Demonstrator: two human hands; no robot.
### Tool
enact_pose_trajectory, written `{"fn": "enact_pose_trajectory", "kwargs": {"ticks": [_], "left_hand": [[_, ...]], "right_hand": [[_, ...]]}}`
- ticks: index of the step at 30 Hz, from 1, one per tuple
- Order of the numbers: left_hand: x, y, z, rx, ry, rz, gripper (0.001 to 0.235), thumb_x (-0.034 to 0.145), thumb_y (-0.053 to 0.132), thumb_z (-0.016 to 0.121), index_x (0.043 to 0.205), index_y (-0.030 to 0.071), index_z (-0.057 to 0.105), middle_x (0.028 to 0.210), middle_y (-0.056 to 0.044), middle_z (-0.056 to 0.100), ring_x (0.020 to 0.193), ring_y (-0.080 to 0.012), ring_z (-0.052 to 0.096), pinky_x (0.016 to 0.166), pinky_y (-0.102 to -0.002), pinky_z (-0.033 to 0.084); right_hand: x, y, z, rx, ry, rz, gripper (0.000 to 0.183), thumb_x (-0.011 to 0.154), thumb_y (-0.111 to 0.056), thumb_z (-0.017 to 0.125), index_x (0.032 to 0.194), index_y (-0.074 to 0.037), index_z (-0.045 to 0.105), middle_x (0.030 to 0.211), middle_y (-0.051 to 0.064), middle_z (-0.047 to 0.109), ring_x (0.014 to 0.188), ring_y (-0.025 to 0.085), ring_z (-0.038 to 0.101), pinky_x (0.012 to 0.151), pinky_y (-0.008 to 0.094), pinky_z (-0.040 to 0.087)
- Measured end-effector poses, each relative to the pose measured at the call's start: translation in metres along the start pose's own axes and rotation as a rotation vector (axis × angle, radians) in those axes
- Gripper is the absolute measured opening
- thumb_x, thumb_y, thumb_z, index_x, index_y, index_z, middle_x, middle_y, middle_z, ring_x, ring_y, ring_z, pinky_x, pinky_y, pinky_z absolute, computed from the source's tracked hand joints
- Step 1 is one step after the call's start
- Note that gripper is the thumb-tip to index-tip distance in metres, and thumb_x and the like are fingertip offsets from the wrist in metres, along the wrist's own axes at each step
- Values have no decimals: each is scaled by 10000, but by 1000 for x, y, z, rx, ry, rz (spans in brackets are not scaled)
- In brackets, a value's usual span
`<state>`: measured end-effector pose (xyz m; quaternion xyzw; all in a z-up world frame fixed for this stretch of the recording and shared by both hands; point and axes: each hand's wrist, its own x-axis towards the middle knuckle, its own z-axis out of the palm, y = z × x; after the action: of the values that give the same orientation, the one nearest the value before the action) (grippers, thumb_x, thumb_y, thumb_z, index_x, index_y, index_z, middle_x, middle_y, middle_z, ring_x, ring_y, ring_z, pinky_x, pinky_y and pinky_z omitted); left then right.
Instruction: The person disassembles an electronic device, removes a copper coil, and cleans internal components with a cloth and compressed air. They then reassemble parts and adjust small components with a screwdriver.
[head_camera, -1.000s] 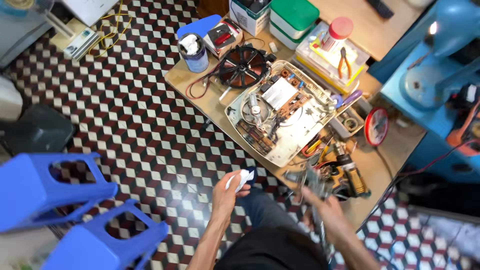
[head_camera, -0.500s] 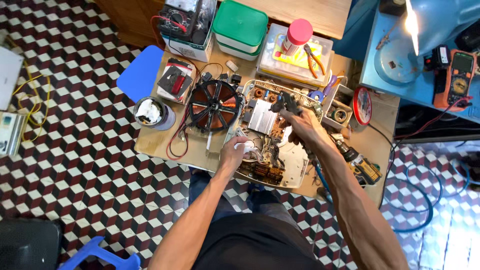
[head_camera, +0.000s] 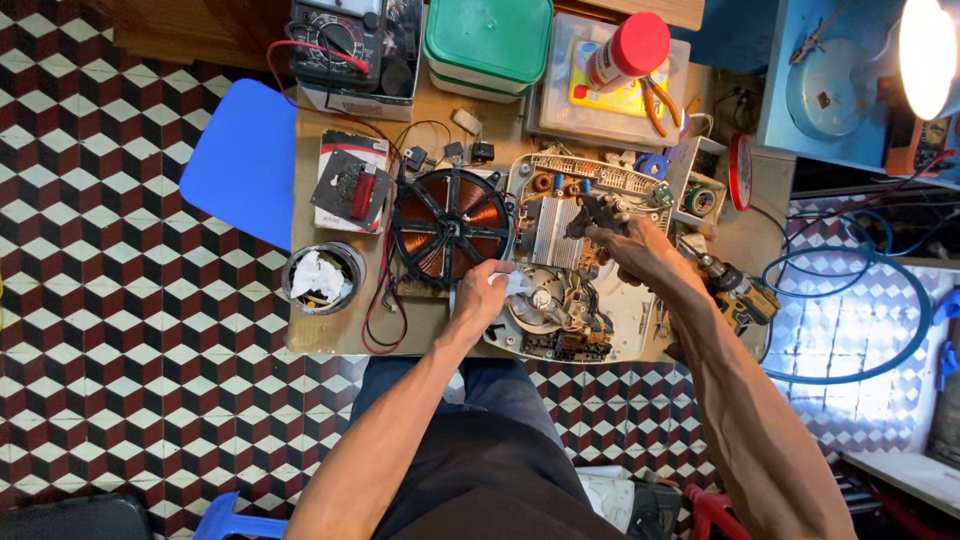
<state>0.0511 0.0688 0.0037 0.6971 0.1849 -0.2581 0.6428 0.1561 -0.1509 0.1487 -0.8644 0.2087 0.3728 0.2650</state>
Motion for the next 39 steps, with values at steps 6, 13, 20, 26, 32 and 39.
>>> {"fn": "enact_pose_trajectory", "kwargs": {"ticks": [6,13,20,26,32,39], "left_hand": [[16,19,1,-112,-59,-14,301,962,89,530,1199,28,706,1053,-137,771,782,-202,770,685,-309,622],[25,18,12,-116,2,18,289,966,97,551,1207,19,691,1070,-140,762,765,-206,760,652,-320,622],[38,24,19,91,102,133,262,966,151,627,1180,33,723,1025,-125,786,754,-194,749,637,-329,599],[39,21,19,24,102,69,276,981,198,616,1192,46,707,1085,-108,760,782,-189,765,614,-289,640],[16,21,10,79,91,-70,308,984,227,606,1211,47,709,1056,-129,752,740,-205,772,605,-291,605],[-3,19,7,72,11,-65,318,990,230,575,1213,34,688,1109,-117,733,723,-176,749,604,-296,610]], "right_hand": [[0,-2,2,92,119,24,447,877,-472,701,980,-55,580,595,10,583,466,136,500,424,321,419],[-13,5,-3,-4,7,-2,552,942,-571,565,1009,-26,627,621,148,628,535,205,618,521,380,494],[-15,11,9,-19,-85,-95,518,939,-536,560,1269,-148,657,853,168,737,747,290,693,646,453,512],[-29,45,3,-157,67,-98,477,969,-478,546,1233,-94,645,839,250,700,747,418,673,680,518,501],[-71,77,4,152,9,85,438,971,-440,570,1237,-102,654,719,198,640,633,300,621,621,454,484],[-99,76,39,497,78,169,436,949,-410,604,1247,-97,661,640,66,541,529,156,521,516,343,454]]}}
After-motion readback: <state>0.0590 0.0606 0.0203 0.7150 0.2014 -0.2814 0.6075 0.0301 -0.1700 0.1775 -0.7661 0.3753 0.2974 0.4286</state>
